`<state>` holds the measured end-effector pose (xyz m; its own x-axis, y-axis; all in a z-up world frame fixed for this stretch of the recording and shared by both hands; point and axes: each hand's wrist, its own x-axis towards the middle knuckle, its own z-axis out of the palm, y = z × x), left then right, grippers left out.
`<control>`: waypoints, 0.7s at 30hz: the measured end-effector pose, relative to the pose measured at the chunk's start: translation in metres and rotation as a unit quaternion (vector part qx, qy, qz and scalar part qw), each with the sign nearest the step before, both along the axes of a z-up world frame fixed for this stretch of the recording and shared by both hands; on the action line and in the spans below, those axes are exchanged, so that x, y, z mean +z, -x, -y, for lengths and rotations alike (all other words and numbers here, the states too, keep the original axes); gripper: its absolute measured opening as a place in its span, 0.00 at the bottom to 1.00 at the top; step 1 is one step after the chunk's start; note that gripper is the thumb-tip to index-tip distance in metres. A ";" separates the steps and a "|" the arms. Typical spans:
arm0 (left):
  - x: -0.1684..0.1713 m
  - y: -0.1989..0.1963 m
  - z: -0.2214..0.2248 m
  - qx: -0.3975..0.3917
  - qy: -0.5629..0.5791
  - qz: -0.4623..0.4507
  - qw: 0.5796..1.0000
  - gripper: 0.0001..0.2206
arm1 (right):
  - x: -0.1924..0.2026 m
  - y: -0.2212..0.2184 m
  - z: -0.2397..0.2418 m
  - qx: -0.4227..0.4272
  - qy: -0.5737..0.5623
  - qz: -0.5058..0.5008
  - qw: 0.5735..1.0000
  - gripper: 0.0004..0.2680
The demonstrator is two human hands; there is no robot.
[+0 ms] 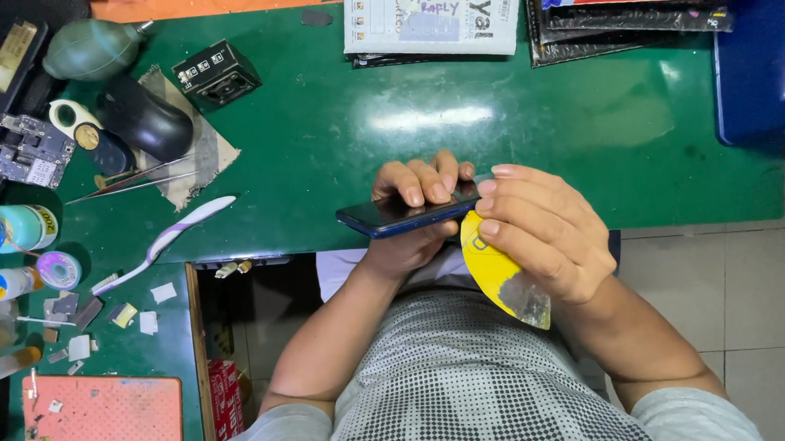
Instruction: A person uses a plastic prying tool to remove the back cover of a blue smartphone on a repair bench.
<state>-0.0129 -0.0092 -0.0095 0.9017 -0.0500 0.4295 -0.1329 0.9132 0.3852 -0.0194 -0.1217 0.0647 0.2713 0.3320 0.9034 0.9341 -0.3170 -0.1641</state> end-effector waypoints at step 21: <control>-0.003 0.000 0.000 0.008 0.004 -0.070 0.998 0.15 | -0.020 0.006 0.027 0.061 -0.058 -0.126 0.988 0.12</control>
<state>-0.0127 -0.0087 -0.0128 0.9533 -0.0324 0.3003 -0.0927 0.9148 0.3930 -0.0249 -0.1491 0.0449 0.4573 0.2738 0.8461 0.8889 -0.1708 -0.4251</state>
